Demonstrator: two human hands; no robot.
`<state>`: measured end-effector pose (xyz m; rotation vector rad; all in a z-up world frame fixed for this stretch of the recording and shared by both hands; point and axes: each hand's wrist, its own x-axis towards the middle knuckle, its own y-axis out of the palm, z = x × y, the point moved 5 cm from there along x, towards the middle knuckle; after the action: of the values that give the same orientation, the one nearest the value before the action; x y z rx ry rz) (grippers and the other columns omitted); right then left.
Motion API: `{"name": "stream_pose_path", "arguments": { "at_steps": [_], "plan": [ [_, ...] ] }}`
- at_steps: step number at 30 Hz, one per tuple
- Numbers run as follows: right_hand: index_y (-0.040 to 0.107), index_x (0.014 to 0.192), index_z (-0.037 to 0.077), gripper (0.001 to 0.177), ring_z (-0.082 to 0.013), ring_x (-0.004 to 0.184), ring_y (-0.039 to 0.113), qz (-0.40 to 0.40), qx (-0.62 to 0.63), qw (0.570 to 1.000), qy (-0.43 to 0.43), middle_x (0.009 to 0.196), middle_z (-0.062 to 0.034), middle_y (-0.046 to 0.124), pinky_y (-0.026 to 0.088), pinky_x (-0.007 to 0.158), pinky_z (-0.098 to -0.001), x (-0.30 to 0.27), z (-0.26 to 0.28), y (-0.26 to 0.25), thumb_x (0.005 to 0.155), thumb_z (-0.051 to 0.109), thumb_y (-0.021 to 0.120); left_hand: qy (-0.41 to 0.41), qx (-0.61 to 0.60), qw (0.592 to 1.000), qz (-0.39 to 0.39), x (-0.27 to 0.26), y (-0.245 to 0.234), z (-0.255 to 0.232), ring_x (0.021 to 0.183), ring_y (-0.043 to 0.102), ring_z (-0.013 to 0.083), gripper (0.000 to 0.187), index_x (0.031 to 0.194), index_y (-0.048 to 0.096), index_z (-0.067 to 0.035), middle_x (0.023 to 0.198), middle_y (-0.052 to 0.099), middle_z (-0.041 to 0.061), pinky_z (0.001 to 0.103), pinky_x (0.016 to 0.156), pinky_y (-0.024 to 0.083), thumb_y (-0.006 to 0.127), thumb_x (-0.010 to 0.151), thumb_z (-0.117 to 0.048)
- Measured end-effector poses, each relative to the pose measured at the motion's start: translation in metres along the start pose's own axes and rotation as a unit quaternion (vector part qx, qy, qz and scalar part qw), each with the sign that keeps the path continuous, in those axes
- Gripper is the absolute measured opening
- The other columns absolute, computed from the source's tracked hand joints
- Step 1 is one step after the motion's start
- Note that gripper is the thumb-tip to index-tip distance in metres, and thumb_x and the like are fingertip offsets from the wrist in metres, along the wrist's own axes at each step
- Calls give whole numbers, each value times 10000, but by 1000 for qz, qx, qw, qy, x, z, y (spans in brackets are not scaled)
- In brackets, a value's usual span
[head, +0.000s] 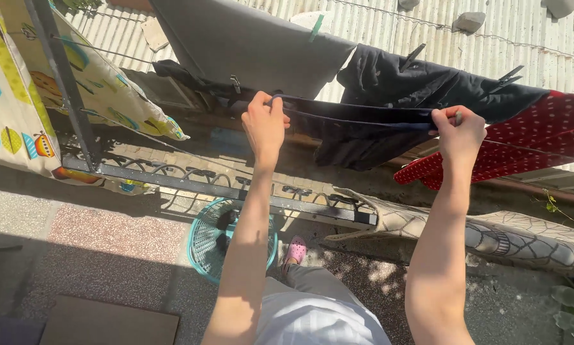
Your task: Hanging laundry on a clothesline on a balcony.
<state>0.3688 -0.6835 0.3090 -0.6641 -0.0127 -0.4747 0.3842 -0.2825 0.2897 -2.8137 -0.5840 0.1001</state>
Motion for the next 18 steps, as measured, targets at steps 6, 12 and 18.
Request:
{"name": "stream_pose_path", "arguments": {
  "at_steps": [6, 12, 18],
  "plan": [
    [688, 916, 23, 155, -84, 647, 682, -10, 230, 968, 105, 726, -13, 593, 342, 496, -236, 40, -29, 16, 1007, 137, 738, -136, -274, 952, 8, 36, 46, 16, 654, 777, 223, 158, 918, 602, 52, 769, 763, 170, 330, 642, 640, 629, 909, -103],
    [648, 775, 21, 173, -128, 676, 762, -92, 80, 992, 20, 764, -51, 734, 647, 632, -280, 87, -51, 51, 909, 85, 737, -14, -187, 982, -37, 81, 119, 58, 847, 798, 270, 220, 1077, 568, 45, 903, 781, 164, 341, 770, 629, 646, 922, -90],
    [680, 772, 60, 146, -214, 696, 767, -37, -153, 985, 70, 786, -73, 753, 600, 684, -347, 93, -67, 67, 869, 110, 778, 129, 90, 987, -18, 66, 145, 62, 925, 673, 459, 486, 1276, 474, 54, 1044, 710, 230, 536, 788, 516, 602, 807, 61]
  ]
}}
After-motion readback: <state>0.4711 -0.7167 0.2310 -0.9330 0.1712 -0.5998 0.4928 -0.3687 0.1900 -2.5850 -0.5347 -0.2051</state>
